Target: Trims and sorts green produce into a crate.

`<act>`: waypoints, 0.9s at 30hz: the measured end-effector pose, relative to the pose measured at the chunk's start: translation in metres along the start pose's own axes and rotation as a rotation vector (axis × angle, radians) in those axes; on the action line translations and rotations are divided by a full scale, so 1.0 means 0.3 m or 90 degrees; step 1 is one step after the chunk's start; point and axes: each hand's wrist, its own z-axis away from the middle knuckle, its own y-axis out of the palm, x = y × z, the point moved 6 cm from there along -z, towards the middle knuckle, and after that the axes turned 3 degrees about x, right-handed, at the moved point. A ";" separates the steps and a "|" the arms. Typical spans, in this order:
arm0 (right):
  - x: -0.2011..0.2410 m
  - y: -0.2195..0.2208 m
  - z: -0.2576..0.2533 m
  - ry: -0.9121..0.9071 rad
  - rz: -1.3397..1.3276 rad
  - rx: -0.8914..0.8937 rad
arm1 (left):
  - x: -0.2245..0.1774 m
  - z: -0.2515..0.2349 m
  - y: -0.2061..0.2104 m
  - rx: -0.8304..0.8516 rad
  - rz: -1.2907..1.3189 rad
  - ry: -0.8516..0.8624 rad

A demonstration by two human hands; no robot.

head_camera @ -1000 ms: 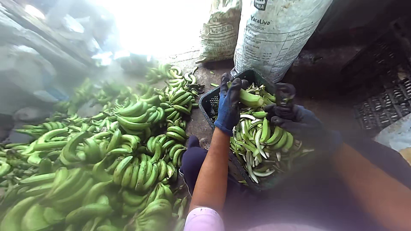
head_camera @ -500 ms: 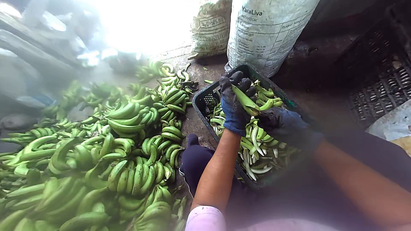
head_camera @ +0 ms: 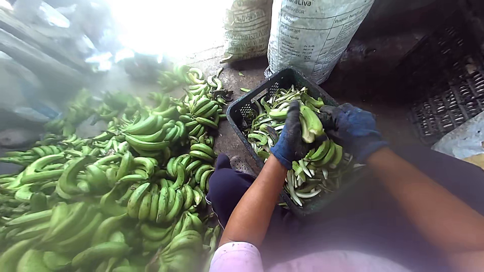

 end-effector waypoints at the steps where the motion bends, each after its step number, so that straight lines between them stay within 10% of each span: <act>1: -0.009 -0.002 0.007 -0.004 0.024 -0.003 | 0.039 0.000 0.005 0.022 -0.011 -0.047; 6: -0.201 -0.038 0.013 0.146 0.034 -0.044 | 0.161 0.016 0.072 0.139 -0.158 -0.181; 9: -0.327 -0.075 0.061 0.275 -0.372 -0.059 | 0.157 0.011 0.078 0.099 -0.196 -0.090; 13: 0.028 -0.045 0.185 0.005 -1.036 0.072 | 0.108 0.006 0.066 -0.009 -0.392 0.047; 19: -0.149 0.196 0.214 -0.071 -1.157 0.066 | 0.107 -0.053 0.176 0.135 -0.399 0.072; 24: -0.236 -0.144 0.400 -0.050 -1.192 -0.170 | 0.003 -0.060 0.135 0.215 -0.562 0.081; 27: -0.610 -0.263 0.601 0.030 -0.992 -0.387 | -0.041 -0.141 -0.047 0.103 -1.023 -0.017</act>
